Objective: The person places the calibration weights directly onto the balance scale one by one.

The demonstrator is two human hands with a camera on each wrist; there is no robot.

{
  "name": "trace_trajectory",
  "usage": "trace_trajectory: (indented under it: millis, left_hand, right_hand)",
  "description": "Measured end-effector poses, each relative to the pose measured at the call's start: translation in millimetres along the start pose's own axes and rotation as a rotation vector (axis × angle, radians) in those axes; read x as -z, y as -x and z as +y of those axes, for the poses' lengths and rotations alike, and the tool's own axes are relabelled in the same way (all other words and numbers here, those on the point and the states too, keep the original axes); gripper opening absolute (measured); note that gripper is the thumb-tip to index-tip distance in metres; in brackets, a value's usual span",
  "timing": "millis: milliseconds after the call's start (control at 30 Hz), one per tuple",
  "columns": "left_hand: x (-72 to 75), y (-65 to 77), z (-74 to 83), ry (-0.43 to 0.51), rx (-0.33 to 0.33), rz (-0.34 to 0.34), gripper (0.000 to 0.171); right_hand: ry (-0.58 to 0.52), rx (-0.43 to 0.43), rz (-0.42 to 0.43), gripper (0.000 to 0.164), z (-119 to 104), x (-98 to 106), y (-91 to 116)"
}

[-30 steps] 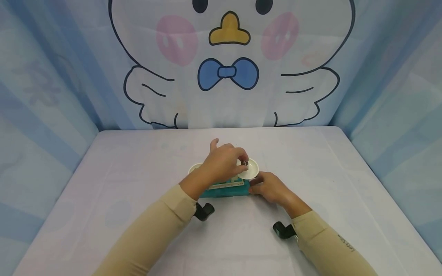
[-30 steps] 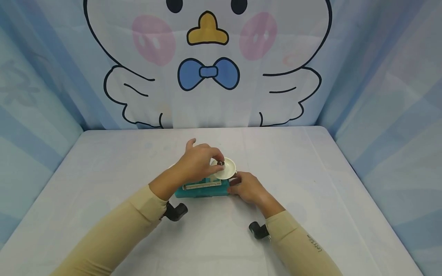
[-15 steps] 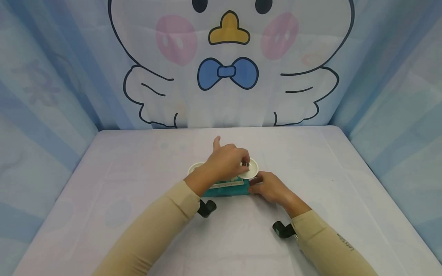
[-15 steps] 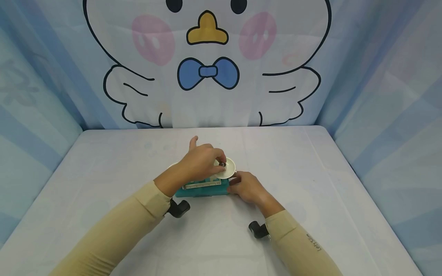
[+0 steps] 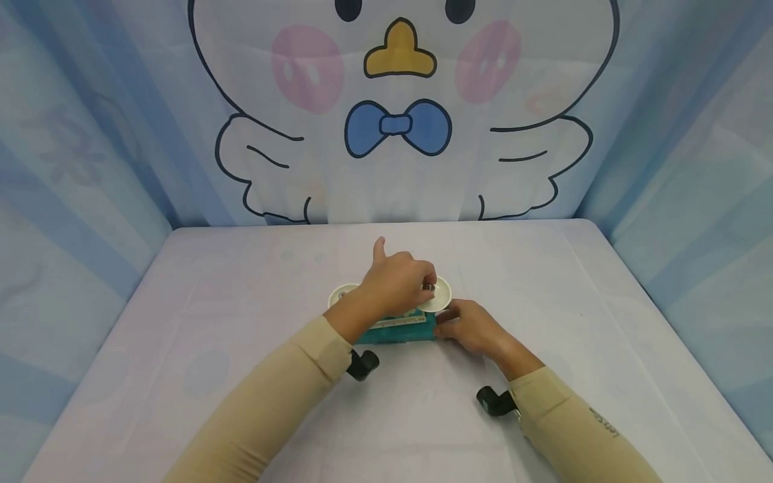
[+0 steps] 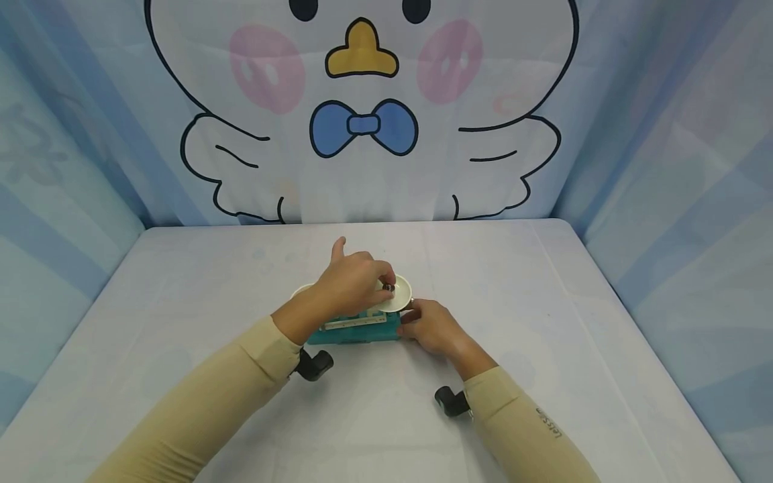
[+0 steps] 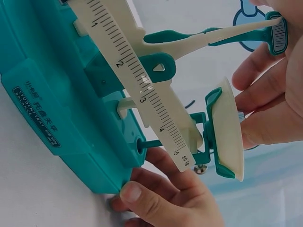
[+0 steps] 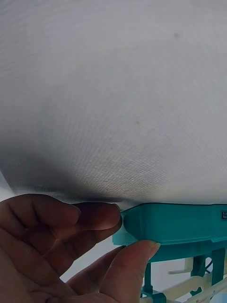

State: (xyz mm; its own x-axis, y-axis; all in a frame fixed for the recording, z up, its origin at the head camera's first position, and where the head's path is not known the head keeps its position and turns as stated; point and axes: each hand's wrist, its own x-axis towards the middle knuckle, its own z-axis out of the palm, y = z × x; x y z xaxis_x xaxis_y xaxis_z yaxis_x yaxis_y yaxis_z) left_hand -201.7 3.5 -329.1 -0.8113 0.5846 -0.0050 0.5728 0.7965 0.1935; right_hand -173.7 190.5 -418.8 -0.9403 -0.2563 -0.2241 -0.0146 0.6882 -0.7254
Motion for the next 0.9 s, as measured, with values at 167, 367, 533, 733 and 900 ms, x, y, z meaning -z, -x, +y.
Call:
trace_trajectory:
  millis: [167, 367, 533, 733, 900]
  left_hand:
    - [0.5, 0.6, 0.1, 0.004, 0.012, 0.007, 0.027]
    - [4.1, 6.4, -3.1, 0.061, 0.040, 0.012, 0.030]
    - [6.1, 13.2, -9.0, 0.115, 0.050, 0.032, 0.034]
    - [7.5, 18.7, -15.0, 0.226, 0.052, 0.035, 0.038]
    - [7.0, 23.0, -22.7, 0.322, 0.082, 0.027, 0.041]
  right_hand:
    - [0.000, -0.003, 0.002, 0.046, -1, 0, 0]
    - [-0.002, -0.018, 0.007, 0.043, -2, -1, 1]
    - [-0.006, -0.019, 0.008, 0.044, -3, -1, 1]
    - [-0.004, -0.007, 0.008, 0.045, -3, -1, 1]
    - [-0.001, -0.005, 0.011, 0.048, -2, -1, 1]
